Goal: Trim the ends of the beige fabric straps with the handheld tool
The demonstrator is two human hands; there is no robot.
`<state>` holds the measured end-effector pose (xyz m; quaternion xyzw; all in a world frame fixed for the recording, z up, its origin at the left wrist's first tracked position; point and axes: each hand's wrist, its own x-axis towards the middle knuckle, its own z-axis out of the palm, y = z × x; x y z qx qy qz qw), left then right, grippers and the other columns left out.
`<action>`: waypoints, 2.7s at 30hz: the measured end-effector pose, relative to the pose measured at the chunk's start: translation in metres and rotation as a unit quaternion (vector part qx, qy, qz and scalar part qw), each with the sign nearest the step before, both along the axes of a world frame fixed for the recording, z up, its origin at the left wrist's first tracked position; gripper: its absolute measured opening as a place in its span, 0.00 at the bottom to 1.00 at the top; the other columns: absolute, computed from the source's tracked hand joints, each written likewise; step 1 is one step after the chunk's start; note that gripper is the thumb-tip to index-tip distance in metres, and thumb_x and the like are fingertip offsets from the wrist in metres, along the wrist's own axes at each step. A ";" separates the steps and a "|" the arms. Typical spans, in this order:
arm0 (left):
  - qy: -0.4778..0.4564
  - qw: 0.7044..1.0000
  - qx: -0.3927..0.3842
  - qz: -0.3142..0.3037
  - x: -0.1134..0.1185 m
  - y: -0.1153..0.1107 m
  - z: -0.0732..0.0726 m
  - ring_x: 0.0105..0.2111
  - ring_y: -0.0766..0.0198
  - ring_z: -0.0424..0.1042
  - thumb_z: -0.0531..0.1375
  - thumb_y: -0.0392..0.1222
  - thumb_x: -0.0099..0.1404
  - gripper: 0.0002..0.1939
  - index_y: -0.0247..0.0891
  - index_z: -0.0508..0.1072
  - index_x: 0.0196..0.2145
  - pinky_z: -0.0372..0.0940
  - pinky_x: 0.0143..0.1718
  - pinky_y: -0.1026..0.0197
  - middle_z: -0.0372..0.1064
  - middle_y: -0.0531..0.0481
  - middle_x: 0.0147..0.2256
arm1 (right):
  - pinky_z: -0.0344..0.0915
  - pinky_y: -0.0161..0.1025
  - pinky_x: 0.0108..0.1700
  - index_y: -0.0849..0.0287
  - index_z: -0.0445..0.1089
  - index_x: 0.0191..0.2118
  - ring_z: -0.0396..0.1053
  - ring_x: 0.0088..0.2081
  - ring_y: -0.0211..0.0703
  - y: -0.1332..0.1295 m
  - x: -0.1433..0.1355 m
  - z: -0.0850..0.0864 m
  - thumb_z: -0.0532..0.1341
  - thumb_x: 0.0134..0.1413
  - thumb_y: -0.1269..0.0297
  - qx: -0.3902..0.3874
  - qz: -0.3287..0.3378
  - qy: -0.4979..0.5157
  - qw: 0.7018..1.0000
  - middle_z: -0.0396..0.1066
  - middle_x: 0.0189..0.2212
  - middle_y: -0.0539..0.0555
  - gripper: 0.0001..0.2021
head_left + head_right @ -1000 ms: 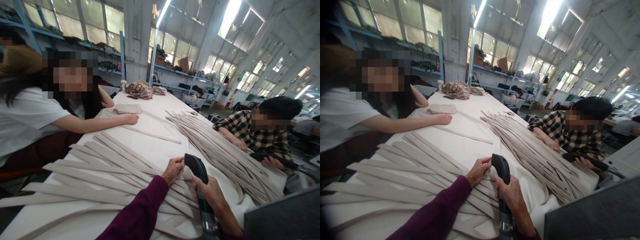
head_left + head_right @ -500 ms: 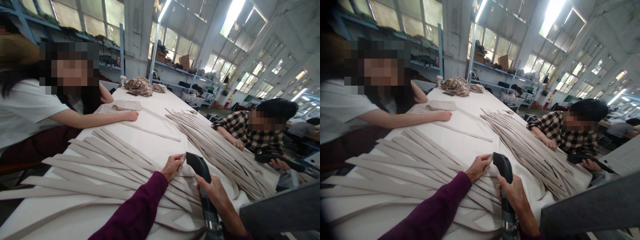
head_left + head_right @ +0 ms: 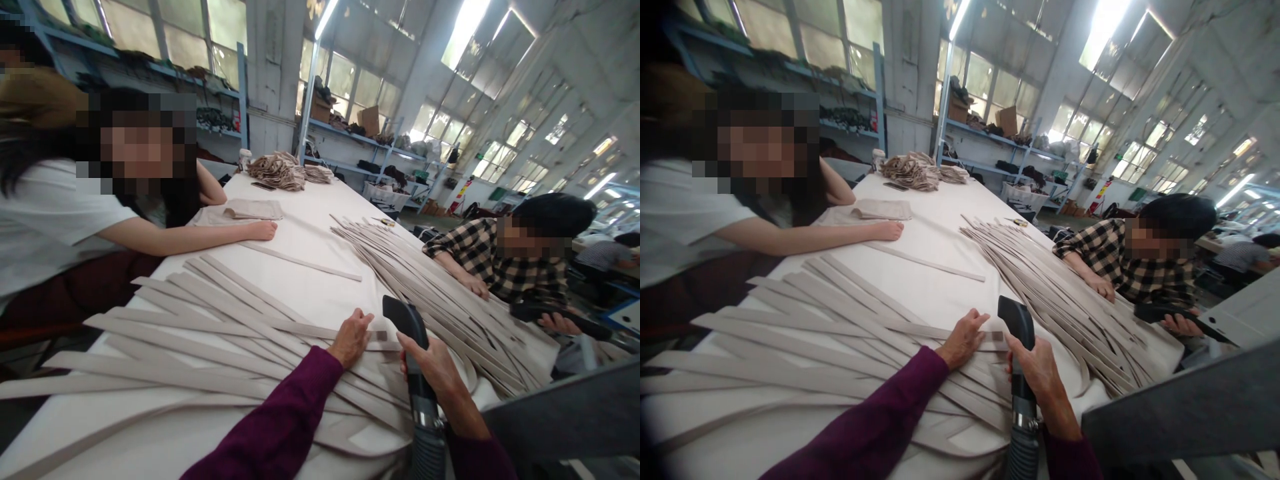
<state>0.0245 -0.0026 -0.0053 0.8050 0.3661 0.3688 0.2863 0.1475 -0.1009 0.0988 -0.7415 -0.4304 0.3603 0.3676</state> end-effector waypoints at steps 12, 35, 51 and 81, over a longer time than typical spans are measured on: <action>0.227 0.962 0.059 -0.137 -0.028 0.009 0.017 0.37 0.63 0.62 0.51 0.34 0.57 0.08 0.36 0.70 0.30 0.58 0.40 0.62 0.61 0.45 0.36 | 0.62 0.33 0.14 0.60 0.63 0.18 0.63 0.13 0.38 -0.017 0.008 -0.003 0.59 0.43 0.48 -0.002 -0.032 0.012 0.999 0.64 0.10 0.49 0.19; -0.405 0.803 -0.405 -0.163 -0.002 0.003 0.011 0.19 0.76 0.58 0.56 0.30 0.45 0.31 0.35 0.67 0.50 0.54 0.22 0.68 0.63 0.53 0.26 | 0.62 0.33 0.15 0.60 0.62 0.18 0.62 0.12 0.37 0.009 -0.027 -0.003 0.58 0.45 0.53 0.019 0.014 -0.002 1.000 0.64 0.09 0.49 0.16; -0.436 0.773 -0.440 -0.137 0.001 0.003 0.012 0.15 0.77 0.53 0.54 0.27 0.41 0.35 0.36 0.66 0.51 0.52 0.18 0.69 0.59 0.57 0.22 | 0.63 0.33 0.15 0.61 0.62 0.20 0.63 0.13 0.38 -0.007 -0.027 -0.003 0.59 0.44 0.51 0.002 0.022 -0.001 1.000 0.65 0.11 0.49 0.17; -0.396 0.813 -0.391 -0.168 0.001 0.002 0.007 0.18 0.76 0.58 0.53 0.28 0.43 0.37 0.39 0.62 0.55 0.53 0.19 0.70 0.66 0.52 0.28 | 0.62 0.32 0.15 0.61 0.63 0.19 0.63 0.13 0.37 0.017 -0.027 0.004 0.58 0.45 0.50 0.021 0.023 -0.025 0.999 0.65 0.11 0.50 0.17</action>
